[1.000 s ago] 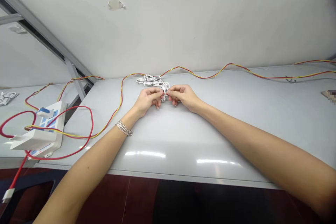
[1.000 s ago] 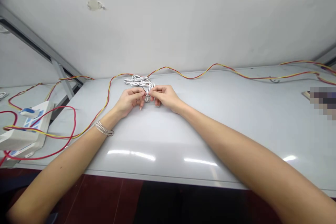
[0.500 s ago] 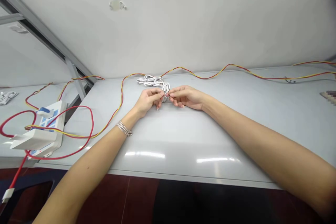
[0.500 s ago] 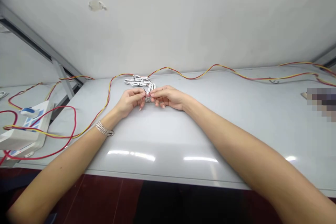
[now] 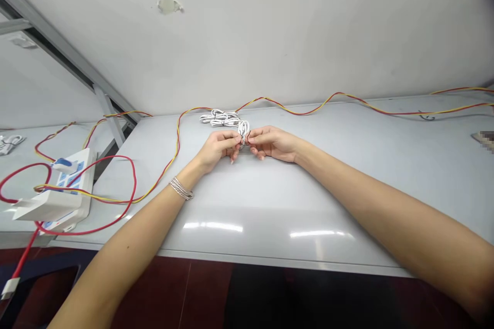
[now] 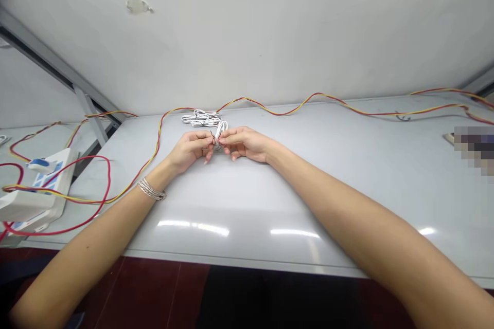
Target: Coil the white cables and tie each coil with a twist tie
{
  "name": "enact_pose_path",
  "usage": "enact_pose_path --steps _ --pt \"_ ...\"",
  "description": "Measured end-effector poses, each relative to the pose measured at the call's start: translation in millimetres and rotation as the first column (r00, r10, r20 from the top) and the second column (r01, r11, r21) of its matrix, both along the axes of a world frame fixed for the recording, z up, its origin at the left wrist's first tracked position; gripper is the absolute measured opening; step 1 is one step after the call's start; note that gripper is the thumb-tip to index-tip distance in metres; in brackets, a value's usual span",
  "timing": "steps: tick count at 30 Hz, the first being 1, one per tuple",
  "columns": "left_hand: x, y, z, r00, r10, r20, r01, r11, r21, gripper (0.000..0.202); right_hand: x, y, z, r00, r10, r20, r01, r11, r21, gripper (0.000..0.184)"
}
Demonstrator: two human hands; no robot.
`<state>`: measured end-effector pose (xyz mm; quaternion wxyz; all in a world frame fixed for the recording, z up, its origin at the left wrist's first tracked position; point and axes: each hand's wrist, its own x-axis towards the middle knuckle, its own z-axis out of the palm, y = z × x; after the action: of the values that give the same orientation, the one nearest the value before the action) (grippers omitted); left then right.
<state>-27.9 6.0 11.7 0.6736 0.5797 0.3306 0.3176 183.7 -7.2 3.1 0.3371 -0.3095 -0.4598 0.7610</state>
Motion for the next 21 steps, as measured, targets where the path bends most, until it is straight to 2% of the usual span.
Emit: enact_pose_path --steps 8,21 --pt "-0.9 3.5 -2.4 1.0 -0.023 -0.011 0.023 0.999 -0.029 0.032 -0.4 0.5 -3.1 0.999 -0.024 -0.035 0.024 1.0 0.008 0.026" --pt "-0.4 1.6 -0.8 1.0 -0.008 0.01 0.008 1.0 0.001 0.028 0.1 -0.5 -3.0 0.998 -0.059 -0.035 0.059 0.998 0.002 0.019"
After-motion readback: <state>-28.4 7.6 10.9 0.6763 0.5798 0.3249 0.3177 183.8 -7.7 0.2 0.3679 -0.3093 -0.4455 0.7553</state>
